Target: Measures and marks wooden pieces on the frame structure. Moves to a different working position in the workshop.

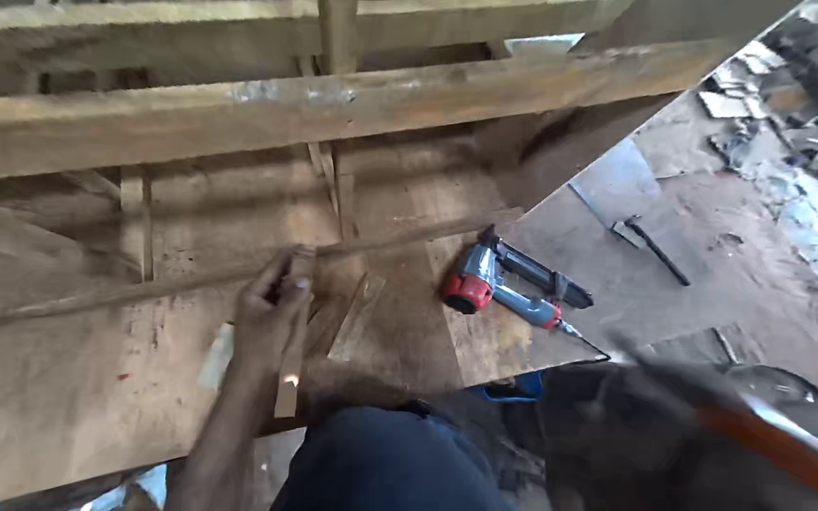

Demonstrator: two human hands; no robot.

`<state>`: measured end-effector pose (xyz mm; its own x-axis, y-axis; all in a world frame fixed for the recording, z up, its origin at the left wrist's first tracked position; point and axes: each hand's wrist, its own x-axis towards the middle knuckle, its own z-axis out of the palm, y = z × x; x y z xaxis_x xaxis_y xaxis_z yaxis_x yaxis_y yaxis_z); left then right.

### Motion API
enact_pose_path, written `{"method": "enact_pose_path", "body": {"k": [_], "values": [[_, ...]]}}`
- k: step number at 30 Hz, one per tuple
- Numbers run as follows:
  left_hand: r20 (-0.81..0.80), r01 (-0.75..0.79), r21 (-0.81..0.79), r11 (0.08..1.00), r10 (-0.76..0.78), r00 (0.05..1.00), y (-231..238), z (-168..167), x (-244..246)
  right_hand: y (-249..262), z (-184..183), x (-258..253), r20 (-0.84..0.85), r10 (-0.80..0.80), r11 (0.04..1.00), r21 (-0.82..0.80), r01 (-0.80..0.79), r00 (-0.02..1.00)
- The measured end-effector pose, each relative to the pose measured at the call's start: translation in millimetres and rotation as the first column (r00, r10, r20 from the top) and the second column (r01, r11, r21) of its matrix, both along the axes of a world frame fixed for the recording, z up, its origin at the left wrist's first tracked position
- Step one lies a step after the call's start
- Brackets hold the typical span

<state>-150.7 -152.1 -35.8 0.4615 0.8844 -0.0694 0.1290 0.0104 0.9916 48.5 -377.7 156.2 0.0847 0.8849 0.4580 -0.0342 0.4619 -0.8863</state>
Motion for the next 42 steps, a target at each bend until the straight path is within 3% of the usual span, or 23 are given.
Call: {"method": "enact_pose_path", "body": {"k": [2, 6, 10, 13, 16, 17, 19, 21, 23, 25, 27, 31, 34, 37, 42], "values": [[-0.271, 0.033, 0.049, 0.998, -0.019, 0.962, -2, -45, 12, -8, -12, 8, 0.113, -0.279, 0.946, -0.137, 0.293, 0.954], [-0.570, 0.215, 0.153, 0.964, -0.092, 0.816, -17, -125, 45, -60, -82, 24, 0.086, -0.405, 0.886, -0.209, 0.414, 0.910], [-0.772, 0.443, 0.232, 0.866, -0.113, 0.626, -34, -181, 82, -79, -93, 10, 0.071, -0.488, 0.826, -0.282, 0.487, 0.870], [-0.854, 0.523, 0.234, 0.819, -0.084, 0.513, -45, -199, 99, -84, -85, 2, 0.146, -0.501, 0.805, -0.283, 0.521, 0.853], [-0.860, 0.508, 0.183, 0.842, -0.114, 0.497, -44, -198, 104, -91, -80, 1, 0.278, -0.538, 0.755, -0.262, 0.601, 0.796], [-0.836, 0.491, 0.175, 0.853, -0.135, 0.532, -43, -196, 101, -94, -82, 0, 0.299, -0.563, 0.732, -0.253, 0.633, 0.770], [-0.701, 0.430, 0.208, 0.879, -0.172, 0.692, -43, -179, 91, -99, -87, 0, 0.348, -0.598, 0.691, -0.234, 0.684, 0.722], [-0.463, 0.349, 0.227, 0.909, -0.214, 0.860, -51, -143, 80, -102, -100, -1, 0.414, -0.614, 0.647, -0.224, 0.729, 0.672], [-0.185, 0.304, 0.184, 0.935, -0.271, 0.945, -62, -103, 69, -101, -119, -4, 0.443, -0.617, 0.626, -0.225, 0.747, 0.651], [0.092, 0.317, 0.103, 0.943, -0.326, 0.941, -69, -66, 65, -91, -136, -8, 0.481, -0.595, 0.624, -0.229, 0.747, 0.644], [0.224, 0.346, 0.120, 0.931, -0.365, 0.904, -73, -38, 63, -76, -146, -12, 0.504, -0.545, 0.655, -0.243, 0.715, 0.670], [0.236, 0.363, 0.237, 0.901, -0.416, 0.878, -72, -3, 57, -44, -147, -17, 0.535, -0.434, 0.735, -0.254, 0.628, 0.725], [0.322, 0.378, 0.219, 0.900, -0.432, 0.842, -76, 18, 54, -23, -148, -20, 0.460, -0.396, 0.780, -0.288, 0.555, 0.795], [0.461, 0.426, 0.027, 0.904, -0.389, 0.797, -86, 34, 57, -8, -155, -28, 0.320, -0.426, 0.804, -0.294, 0.516, 0.846], [0.612, 0.395, -0.310, 0.865, -0.136, 0.779, -98, 25, 70, -10, -166, -33, 0.477, -0.450, 0.734, -0.285, 0.617, 0.755]]}}
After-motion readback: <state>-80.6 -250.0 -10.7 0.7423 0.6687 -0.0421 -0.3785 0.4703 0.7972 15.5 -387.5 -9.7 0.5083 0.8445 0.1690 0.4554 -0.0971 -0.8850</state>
